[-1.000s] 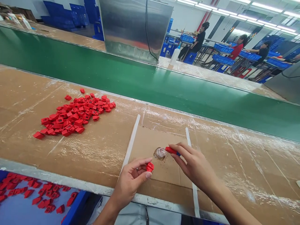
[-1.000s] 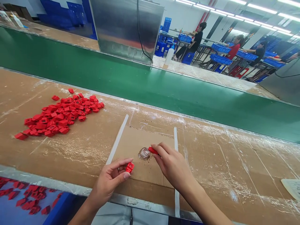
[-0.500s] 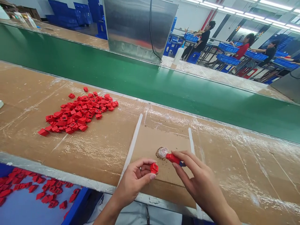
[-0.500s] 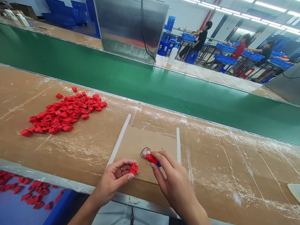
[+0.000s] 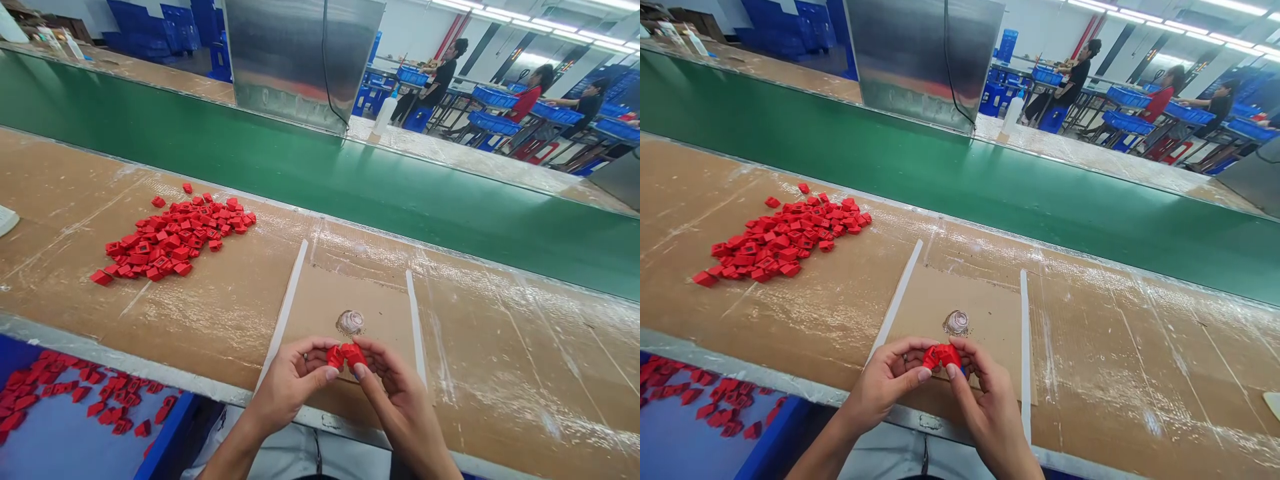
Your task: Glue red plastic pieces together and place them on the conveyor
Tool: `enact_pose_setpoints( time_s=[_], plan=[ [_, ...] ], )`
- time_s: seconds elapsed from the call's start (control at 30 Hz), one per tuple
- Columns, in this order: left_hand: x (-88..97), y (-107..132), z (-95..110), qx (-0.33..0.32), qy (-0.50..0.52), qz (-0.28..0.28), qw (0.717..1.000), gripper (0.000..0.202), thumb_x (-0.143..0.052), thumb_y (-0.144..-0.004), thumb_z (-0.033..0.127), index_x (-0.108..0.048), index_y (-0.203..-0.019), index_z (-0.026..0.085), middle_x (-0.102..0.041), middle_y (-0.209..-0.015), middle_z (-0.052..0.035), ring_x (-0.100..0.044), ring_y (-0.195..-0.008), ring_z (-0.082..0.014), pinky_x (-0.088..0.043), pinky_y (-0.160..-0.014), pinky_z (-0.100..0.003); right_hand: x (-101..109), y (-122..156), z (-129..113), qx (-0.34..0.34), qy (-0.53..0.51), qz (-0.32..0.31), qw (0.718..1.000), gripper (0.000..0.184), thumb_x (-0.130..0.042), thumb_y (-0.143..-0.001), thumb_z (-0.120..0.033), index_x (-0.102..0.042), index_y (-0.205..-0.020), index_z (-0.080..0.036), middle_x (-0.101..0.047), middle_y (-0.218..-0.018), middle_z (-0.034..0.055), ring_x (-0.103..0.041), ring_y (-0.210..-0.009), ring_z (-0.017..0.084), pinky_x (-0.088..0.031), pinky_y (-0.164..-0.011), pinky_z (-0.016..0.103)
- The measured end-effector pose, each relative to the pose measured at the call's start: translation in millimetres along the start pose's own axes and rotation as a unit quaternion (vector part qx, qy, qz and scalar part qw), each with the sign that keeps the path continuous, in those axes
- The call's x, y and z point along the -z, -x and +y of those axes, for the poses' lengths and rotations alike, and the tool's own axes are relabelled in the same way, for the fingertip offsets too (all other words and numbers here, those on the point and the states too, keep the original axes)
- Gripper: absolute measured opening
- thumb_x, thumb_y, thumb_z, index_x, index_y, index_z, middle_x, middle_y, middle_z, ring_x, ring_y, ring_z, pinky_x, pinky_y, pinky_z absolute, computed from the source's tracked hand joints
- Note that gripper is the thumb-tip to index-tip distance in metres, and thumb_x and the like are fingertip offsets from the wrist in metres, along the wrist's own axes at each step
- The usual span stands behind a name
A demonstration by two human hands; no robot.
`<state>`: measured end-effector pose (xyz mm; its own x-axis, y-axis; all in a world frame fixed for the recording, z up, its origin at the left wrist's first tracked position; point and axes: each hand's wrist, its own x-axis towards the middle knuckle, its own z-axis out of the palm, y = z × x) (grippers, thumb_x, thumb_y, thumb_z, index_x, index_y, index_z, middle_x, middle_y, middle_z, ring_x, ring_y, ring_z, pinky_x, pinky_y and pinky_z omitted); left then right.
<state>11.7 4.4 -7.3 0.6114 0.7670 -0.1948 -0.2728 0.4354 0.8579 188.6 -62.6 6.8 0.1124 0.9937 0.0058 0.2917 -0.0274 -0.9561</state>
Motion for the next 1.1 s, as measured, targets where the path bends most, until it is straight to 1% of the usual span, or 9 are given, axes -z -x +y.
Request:
enact_pose_setpoints(
  time_s=[0.23, 0.43, 0.53, 0.63, 0.77, 1.0, 1.1],
  plan=[
    [-1.7, 1.1, -1.6, 0.002, 0.017, -0.001, 1.0, 0.032, -0.074, -0.082, 0.024, -0.068, -0.112, 0.015, -0.075, -0.105, -0.0095, -0.069, -0.098, -0.0205, -0.051, -0.093, -0.034, 1.0, 0.5, 1.7, 0.031, 0.05, -0.006, 0.998, 0.027, -0.056, -0.098, -0.032, -0.056, -0.125, -0.028, -0.068, -0.107, 0.0026, -0.063, -0.089, 0.015, -0.054, -0.083, 0.026],
    [-0.7, 1.5, -1.6, 0.004, 0.012, -0.004, 1.0, 0.029, -0.073, -0.082, 0.022, -0.068, -0.11, 0.017, -0.075, -0.103, -0.0078, -0.069, -0.098, -0.0198, -0.052, -0.093, -0.033, 1.2, 1.3, 0.8, 0.06, 0.07, -0.017, 0.996, 0.026, -0.056, -0.099, -0.028, -0.055, -0.125, -0.031, -0.067, -0.109, 0.0004, -0.064, -0.097, 0.014, -0.051, -0.086, 0.022],
    [-1.6, 1.7, 1.0, -0.002, -0.002, -0.008, 1.0, 0.025, -0.072, -0.083, 0.022, -0.07, -0.109, 0.018, -0.074, -0.103, -0.0061, -0.068, -0.097, -0.0191, -0.052, -0.09, -0.031, -0.1, 1.1, -0.5, 0.076, 0.07, -0.019, 0.994, 0.024, -0.054, -0.1, -0.025, -0.056, -0.123, -0.03, -0.063, -0.11, 0.0013, -0.061, -0.101, 0.014, -0.05, -0.087, 0.023],
    [-3.2, 2.8, 3.6, -0.008, -0.047, -0.002, 0.999, 0.021, -0.069, -0.085, 0.02, -0.07, -0.106, 0.017, -0.072, -0.099, -0.0055, -0.067, -0.093, -0.0184, -0.052, -0.086, -0.029, -3.2, 1.3, -1.5, 0.091, 0.073, -0.024, 0.993, 0.021, -0.052, -0.1, -0.023, -0.058, -0.12, -0.027, -0.06, -0.108, 0.0032, -0.059, -0.1, 0.016, -0.049, -0.085, 0.024],
    [-3.9, 5.0, 4.0, -0.007, -0.133, 0.02, 0.991, 0.019, -0.062, -0.087, 0.016, -0.069, -0.104, 0.017, -0.069, -0.092, -0.0038, -0.064, -0.084, -0.017, -0.05, -0.078, -0.028, -9.8, 3.5, 2.4, 0.104, 0.082, -0.009, 0.991, 0.018, -0.052, -0.1, -0.02, -0.061, -0.115, -0.023, -0.059, -0.095, 0.0028, -0.059, -0.087, 0.015, -0.048, -0.075, 0.023],
    [-4.8, 5.5, 6.6, -0.005, -0.254, 0.01, 0.967, 0.025, -0.058, -0.087, 0.011, -0.071, -0.106, 0.021, -0.065, -0.093, -0.0027, -0.061, -0.083, -0.016, -0.047, -0.073, -0.027, -15.9, 9.0, 17.6, 0.13, 0.07, 0.013, 0.989, 0.019, -0.052, -0.098, -0.014, -0.06, -0.113, -0.022, -0.058, -0.091, 0.002, -0.058, -0.081, 0.013, -0.048, -0.072, 0.022],
    [-5.5, 5.3, 8.8, -0.001, -0.277, 0.004, 0.961, 0.024, -0.058, -0.087, 0.011, -0.071, -0.105, 0.021, -0.065, -0.094, -0.0028, -0.061, -0.084, -0.0159, -0.047, -0.074, -0.026, -14.3, 8.8, 21.3, 0.131, 0.061, 0.005, 0.99, 0.018, -0.052, -0.098, -0.012, -0.061, -0.111, -0.022, -0.058, -0.092, 0.0027, -0.058, -0.082, 0.014, -0.048, -0.072, 0.022]
  ],
)
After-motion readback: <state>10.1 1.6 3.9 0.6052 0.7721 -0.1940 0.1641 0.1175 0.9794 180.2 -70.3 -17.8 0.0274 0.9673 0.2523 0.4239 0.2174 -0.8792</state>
